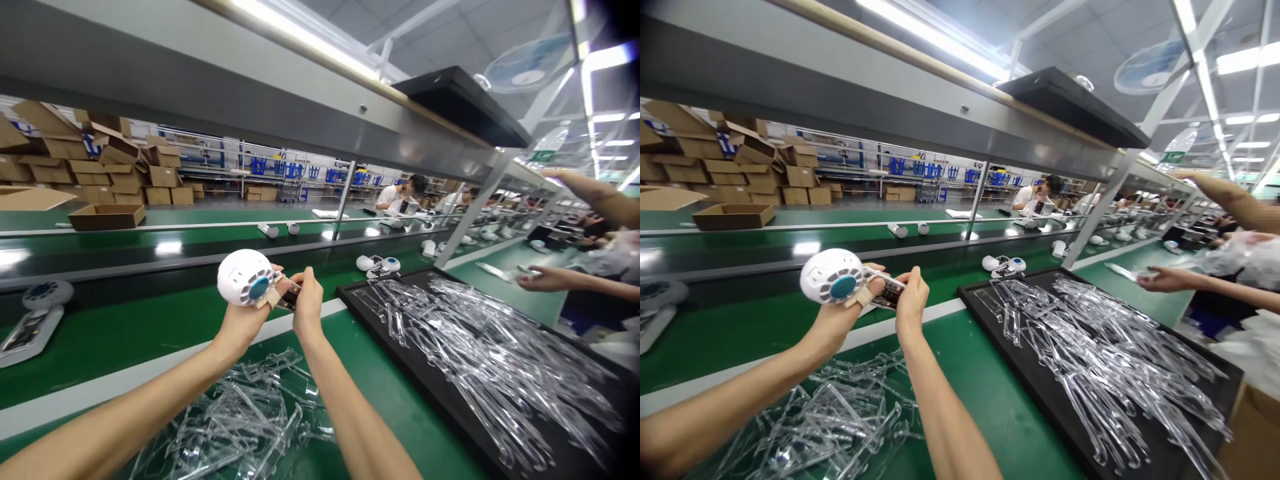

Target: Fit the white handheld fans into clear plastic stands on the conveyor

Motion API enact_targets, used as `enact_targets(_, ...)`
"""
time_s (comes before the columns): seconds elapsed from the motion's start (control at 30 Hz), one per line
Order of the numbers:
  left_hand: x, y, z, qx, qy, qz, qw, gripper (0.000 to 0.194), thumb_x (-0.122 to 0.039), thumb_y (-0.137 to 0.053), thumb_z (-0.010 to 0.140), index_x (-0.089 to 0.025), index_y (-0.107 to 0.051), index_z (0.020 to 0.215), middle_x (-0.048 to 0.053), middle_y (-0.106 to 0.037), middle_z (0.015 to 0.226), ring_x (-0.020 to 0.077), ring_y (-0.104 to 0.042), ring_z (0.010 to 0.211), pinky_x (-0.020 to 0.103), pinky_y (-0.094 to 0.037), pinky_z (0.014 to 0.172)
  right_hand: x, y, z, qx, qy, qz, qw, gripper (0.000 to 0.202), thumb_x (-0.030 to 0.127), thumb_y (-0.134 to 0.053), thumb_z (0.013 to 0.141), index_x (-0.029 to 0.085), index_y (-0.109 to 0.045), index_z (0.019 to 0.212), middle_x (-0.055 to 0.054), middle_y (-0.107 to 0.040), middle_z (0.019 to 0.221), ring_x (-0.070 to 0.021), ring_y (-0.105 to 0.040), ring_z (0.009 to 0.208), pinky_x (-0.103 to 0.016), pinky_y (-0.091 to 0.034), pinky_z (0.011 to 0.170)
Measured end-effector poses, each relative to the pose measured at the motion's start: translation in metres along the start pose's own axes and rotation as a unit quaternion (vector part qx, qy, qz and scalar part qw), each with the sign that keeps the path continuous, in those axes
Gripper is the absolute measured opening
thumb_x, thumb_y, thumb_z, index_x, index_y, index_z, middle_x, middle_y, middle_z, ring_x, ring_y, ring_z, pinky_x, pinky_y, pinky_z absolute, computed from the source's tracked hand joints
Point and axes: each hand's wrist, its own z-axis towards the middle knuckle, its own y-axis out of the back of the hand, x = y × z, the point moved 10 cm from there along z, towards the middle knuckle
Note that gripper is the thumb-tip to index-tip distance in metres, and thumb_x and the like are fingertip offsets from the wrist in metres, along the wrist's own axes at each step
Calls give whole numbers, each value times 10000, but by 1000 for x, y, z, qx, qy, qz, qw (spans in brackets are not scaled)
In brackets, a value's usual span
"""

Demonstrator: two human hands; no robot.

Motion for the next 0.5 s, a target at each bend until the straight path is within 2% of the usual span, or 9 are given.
enact_targets(0.07, -9, 1, -6, -1, -38, 35, 999, 365, -430, -718, 705, -200, -640, 978, 60, -669, 989, 231, -625, 944, 343, -483, 881, 4, -6, 3, -2, 7, 9, 1000, 578, 575, -258, 895, 218, -473, 495, -3, -500, 498, -147, -486, 515, -281, -421, 550)
enact_targets(0.17, -15, 3, -8, -5, -51, 74, 996, 318, -434, -688, 726, -225, -643, 962, 46, -671, 1000, 236, -624, 980, 339, -477, 916, 13, -14, 3, 3, 30, -21, 999, 563, 532, -233, 915, 223, -458, 501, 0, -509, 503, -142, -496, 528, -268, -408, 560)
enact_targets(0.23, -12, 9, 1, -20, -28, 64, 997, 332, -444, -700, 699, -220, -644, 937, 47, -670, 1009, 241, -624, 987, 339, -493, 897, 17, -25, 2, 35, 47, -92, 994, 574, 478, -148, 942, 222, -460, 534, -8, -532, 541, -143, -509, 552, -265, -402, 570)
enact_targets(0.3, 8, 24, 18, -29, 45, 26, 998, 390, -468, -727, 652, -198, -645, 922, 58, -676, 971, 244, -641, 913, 352, -532, 801, 15, -39, 1, 103, 61, -169, 978, 554, 452, -163, 954, 213, -490, 577, -6, -550, 580, -144, -518, 582, -261, -394, 579)
enact_targets(0.37, 39, 53, 38, -36, 143, 16, 989, 449, -492, -752, 608, -174, -651, 908, 68, -683, 881, 231, -647, 764, 354, -548, 662, 9, -45, -6, 185, 75, -216, 956, 424, 431, -336, 933, 204, -557, 651, 11, -568, 630, -145, -528, 634, -254, -390, 608)
enact_targets(0.4, 54, 76, 47, -42, 179, 35, 982, 465, -499, -764, 590, -162, -656, 891, 70, -682, 823, 221, -636, 686, 354, -543, 609, 7, -44, -11, 223, 86, -237, 942, 328, 392, -424, 908, 205, -588, 695, 20, -575, 657, -146, -531, 664, -252, -390, 630)
enact_targets(0.43, 67, 105, 56, -59, 208, 76, 973, 469, -486, -790, 553, -152, -659, 856, 73, -676, 764, 215, -618, 619, 354, -531, 560, 4, -39, -18, 257, 96, -254, 927, 236, 337, -488, 881, 209, -610, 725, 27, -579, 678, -145, -534, 683, -252, -391, 651)
enact_targets(0.5, 82, 170, 69, -100, 219, 171, 955, 466, -435, -847, 458, -134, -655, 758, 82, -652, 654, 229, -589, 533, 365, -500, 485, -3, -23, -34, 322, 108, -280, 898, 130, 225, -556, 839, 213, -643, 743, 25, -597, 712, -147, -547, 703, -260, -400, 683)
